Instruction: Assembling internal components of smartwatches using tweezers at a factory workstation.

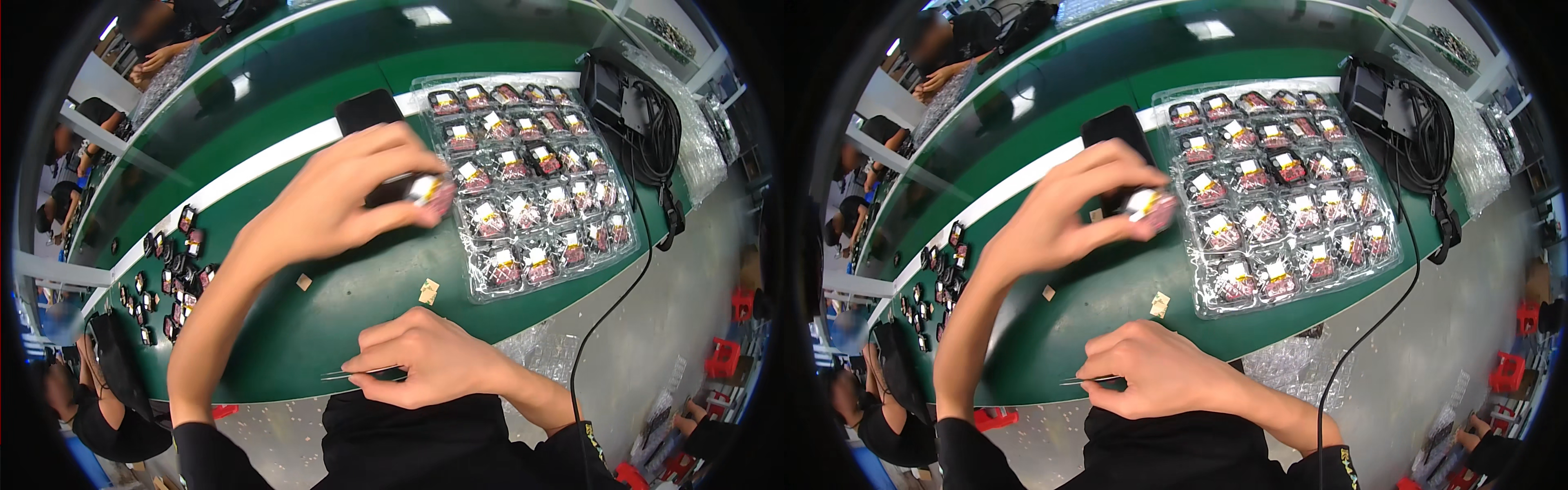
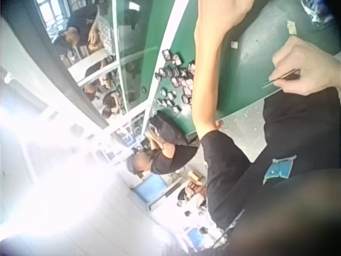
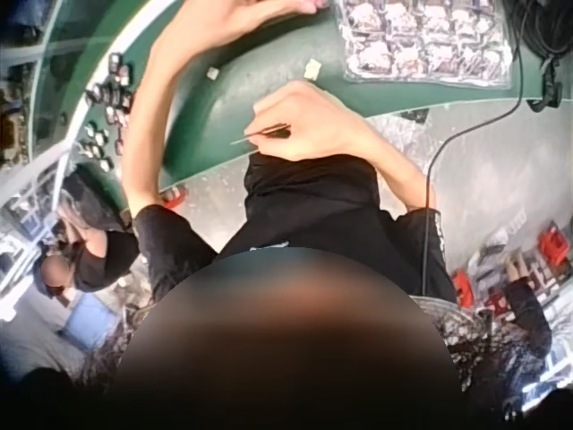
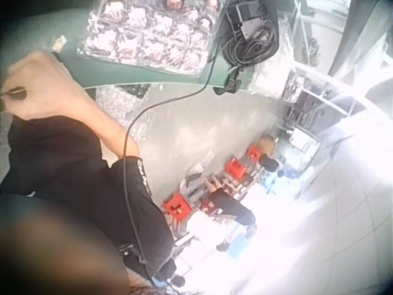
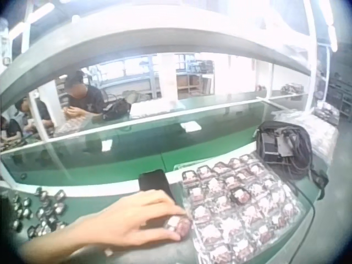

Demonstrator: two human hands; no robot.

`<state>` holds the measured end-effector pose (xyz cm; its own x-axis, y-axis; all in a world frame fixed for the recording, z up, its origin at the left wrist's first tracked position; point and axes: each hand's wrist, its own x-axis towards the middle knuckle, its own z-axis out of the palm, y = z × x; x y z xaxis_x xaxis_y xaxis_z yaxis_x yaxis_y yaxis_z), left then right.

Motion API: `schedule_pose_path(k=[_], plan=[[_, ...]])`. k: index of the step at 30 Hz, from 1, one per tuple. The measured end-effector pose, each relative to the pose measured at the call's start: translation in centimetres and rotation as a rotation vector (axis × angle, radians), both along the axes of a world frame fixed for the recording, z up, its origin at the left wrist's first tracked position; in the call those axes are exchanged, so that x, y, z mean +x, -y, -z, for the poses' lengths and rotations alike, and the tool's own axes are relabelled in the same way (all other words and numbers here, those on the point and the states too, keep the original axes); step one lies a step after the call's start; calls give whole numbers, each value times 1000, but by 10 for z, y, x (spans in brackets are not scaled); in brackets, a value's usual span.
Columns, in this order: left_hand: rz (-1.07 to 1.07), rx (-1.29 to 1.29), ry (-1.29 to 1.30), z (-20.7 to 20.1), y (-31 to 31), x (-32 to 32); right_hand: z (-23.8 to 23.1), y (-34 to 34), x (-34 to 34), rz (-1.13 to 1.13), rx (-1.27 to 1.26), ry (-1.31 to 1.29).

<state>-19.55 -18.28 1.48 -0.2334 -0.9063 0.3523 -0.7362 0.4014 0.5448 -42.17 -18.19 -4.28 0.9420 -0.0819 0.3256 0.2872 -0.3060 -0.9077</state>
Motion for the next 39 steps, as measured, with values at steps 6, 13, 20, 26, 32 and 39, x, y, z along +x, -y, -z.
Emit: schedule_pose_path(k=[6,13,20,26,32,39], plan=[[56,-88,168,15,31,5,-3,-8,5,0,44,37],[-590,28,458,-2,-104,62,-5,-3,-3,120,-17,-40],[-1059,244,296,9,-208,165,-4,-7,4,127,-25,1],[-724,108,450,3,-169,115,-10,-9,7,190,17,-45],[-405,42,496,17,-143,25,-10,-9,9,247,19,-36],[-429,144,236,15,-157,28,-8,-3,7,309,63,-52]])
